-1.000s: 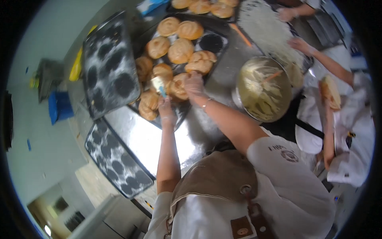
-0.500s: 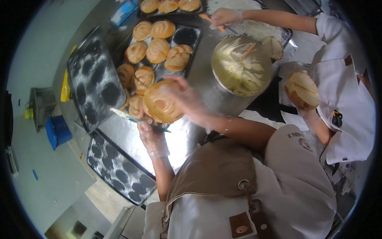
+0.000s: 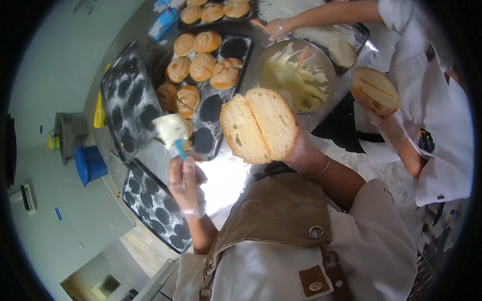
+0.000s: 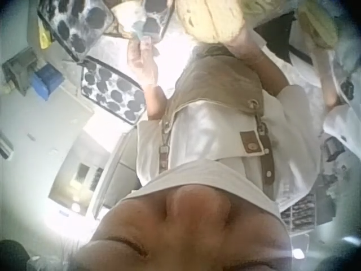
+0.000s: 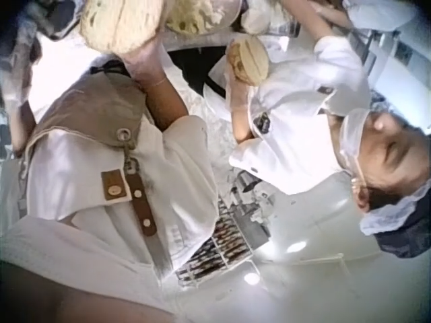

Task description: Apply cream or filling to sliced rolls/bread at a work table in a bakery.

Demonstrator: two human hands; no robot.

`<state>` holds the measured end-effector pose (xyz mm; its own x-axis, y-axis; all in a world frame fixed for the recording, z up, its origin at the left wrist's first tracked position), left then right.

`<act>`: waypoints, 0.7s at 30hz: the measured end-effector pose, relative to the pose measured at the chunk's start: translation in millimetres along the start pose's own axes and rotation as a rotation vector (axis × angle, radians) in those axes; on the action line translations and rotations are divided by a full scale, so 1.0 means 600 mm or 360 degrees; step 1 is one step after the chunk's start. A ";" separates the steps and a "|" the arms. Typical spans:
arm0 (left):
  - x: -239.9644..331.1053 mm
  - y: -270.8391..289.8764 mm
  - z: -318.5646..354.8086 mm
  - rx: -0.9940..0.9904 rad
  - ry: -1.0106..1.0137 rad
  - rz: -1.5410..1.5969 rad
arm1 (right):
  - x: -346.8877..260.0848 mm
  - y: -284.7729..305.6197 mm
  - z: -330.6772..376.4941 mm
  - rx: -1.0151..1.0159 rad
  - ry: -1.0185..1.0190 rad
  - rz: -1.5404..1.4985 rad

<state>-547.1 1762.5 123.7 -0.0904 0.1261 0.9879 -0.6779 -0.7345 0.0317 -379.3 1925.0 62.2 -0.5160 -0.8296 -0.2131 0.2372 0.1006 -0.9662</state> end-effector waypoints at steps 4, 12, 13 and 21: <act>0.022 -0.034 -0.015 -0.0117 -0.0362 -0.1096 | -0.055 0.023 0.040 0.0161 0.0091 0.0735; 0.029 -0.331 -0.142 -0.0999 -0.1405 -0.1938 | -0.132 0.103 0.140 0.0312 0.0136 -0.0292; -0.009 -0.377 -0.162 -0.1128 -0.1288 -0.2139 | -0.136 0.113 0.148 0.0233 0.0220 -0.0425; -0.201 -0.598 -0.212 -0.1738 -0.0829 -0.2526 | -0.171 0.149 0.172 0.0204 0.0429 -0.0622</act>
<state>-385.7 2095.2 -26.2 0.9753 -0.1832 0.1234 -0.0194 0.4857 0.8739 -220.0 1962.6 12.6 -0.7775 -0.6182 0.1155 0.0741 -0.2724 -0.9593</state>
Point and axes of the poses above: each hand's wrist, its own z-axis away from the middle knuckle, its own y-axis out of the back of the hand, x = y × z, the point moved 4 cm from there along -z, towards the middle knuckle
